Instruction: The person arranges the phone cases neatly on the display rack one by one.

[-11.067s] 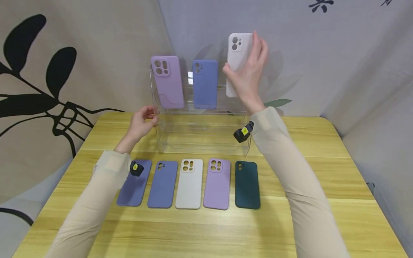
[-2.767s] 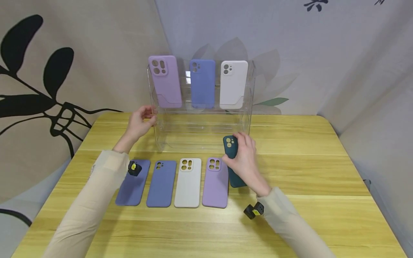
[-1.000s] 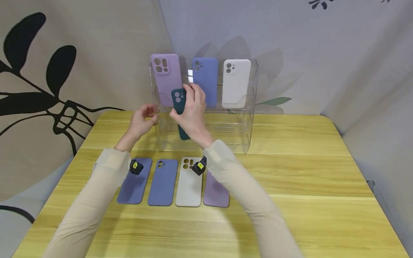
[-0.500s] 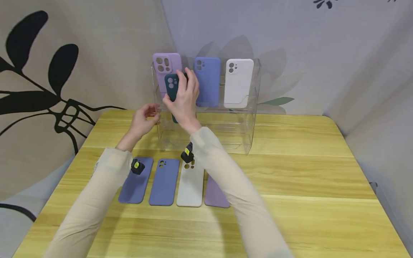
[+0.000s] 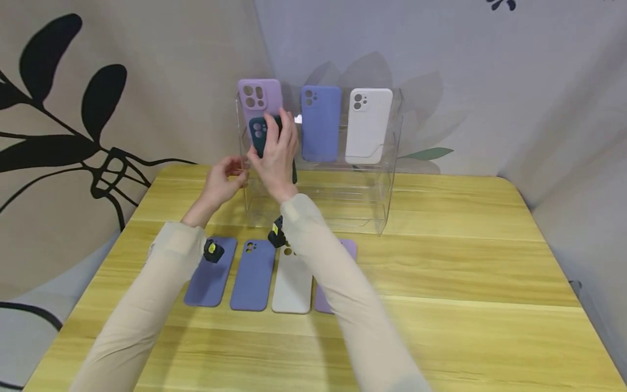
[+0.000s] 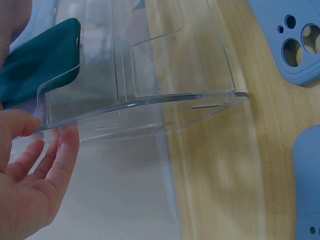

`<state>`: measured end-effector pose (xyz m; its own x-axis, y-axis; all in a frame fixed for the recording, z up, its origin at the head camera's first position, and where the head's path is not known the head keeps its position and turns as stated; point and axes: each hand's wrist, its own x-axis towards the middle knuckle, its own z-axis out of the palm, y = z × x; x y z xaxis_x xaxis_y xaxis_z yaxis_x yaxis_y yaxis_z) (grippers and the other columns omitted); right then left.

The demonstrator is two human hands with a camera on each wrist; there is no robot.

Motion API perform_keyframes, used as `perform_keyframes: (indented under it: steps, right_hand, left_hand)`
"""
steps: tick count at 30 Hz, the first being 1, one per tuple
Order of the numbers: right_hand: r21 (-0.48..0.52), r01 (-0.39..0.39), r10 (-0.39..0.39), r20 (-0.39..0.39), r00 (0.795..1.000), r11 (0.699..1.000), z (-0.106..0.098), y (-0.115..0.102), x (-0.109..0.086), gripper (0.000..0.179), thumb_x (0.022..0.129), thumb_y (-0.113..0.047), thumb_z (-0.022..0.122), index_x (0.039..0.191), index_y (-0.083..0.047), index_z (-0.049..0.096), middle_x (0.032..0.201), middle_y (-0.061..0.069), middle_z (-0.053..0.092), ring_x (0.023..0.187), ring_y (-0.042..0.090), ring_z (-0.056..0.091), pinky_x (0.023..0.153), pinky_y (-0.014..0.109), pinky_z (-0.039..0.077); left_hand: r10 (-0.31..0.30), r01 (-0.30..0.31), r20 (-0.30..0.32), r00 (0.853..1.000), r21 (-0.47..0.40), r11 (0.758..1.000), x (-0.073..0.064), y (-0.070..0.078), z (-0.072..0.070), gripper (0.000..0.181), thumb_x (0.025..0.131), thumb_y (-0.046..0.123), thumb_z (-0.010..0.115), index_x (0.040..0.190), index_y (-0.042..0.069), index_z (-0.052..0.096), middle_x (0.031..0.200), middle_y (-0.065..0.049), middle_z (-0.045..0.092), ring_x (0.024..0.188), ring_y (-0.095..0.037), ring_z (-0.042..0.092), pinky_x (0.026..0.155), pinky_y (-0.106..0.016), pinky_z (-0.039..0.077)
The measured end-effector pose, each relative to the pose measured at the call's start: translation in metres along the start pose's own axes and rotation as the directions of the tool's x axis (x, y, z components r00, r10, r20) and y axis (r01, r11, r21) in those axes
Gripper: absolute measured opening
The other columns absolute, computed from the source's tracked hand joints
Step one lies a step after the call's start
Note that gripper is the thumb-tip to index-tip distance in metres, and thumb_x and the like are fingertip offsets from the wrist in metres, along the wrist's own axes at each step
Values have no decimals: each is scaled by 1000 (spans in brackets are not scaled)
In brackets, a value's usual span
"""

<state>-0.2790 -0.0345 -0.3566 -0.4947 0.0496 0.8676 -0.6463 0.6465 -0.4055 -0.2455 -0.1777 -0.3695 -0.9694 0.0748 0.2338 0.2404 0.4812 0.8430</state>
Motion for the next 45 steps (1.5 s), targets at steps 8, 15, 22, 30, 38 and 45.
perform_keyframes:
  steps: [8, 15, 22, 30, 38, 45]
  right_hand:
    - [-49, -79, 77, -38, 996, 996, 5, -5, -6, 64, 70, -9, 77, 125, 2, 45, 138, 23, 30, 130, 34, 27, 111, 41, 19]
    - [-73, -108, 108, -5, 994, 991, 8, -11, -16, 63, 73, -11, 76, 126, 2, 43, 139, 22, 30, 132, 35, 24, 113, 41, 15]
    - [-79, -117, 118, 8, 993, 990, 10, -8, -23, 66, 72, -10, 78, 127, 1, 43, 138, 20, 31, 133, 35, 24, 112, 43, 18]
    - [-112, -169, 170, 5, 985, 979, 11, -13, -23, 67, 72, -11, 78, 127, -1, 42, 138, 18, 33, 131, 34, 26, 109, 45, 22]
    - [-112, -192, 199, 56, 978, 975, 7, -18, -23, 66, 77, -16, 76, 131, -2, 40, 140, 18, 29, 132, 32, 25, 110, 43, 21]
    - [-51, -133, 141, 182, 973, 990, -9, -10, -25, 80, 78, -17, 76, 140, 1, 30, 147, 25, 17, 136, 36, 17, 113, 44, 16]
  left_hand:
    - [-1, 1, 27, 1000, 0, 1000, 1, 2, 0, 33, 89, -1, 56, 120, -8, 52, 111, -23, 60, 98, -34, 59, 80, -39, 51]
    - [1, -1, 27, 1000, 10, 1000, 0, 0, -1, 32, 89, -2, 55, 120, -7, 53, 111, -22, 59, 97, -33, 59, 78, -37, 51]
    - [2, -2, 22, 1000, -2, 1000, 0, 1, 0, 33, 88, -2, 55, 120, -8, 53, 111, -23, 59, 97, -34, 59, 81, -39, 50]
    - [-12, 11, 14, 1000, 20, 1000, 1, 0, 0, 33, 88, -1, 56, 121, -8, 52, 113, -24, 59, 98, -34, 59, 79, -40, 52]
    - [-6, 6, 5, 1000, 26, 1000, 1, -1, -1, 33, 88, 0, 57, 119, -9, 52, 113, -25, 59, 98, -36, 59, 82, -42, 51]
    - [5, -6, 11, 1000, 23, 1000, -1, 1, -1, 32, 88, -1, 57, 119, -9, 53, 112, -25, 59, 98, -35, 59, 79, -37, 52]
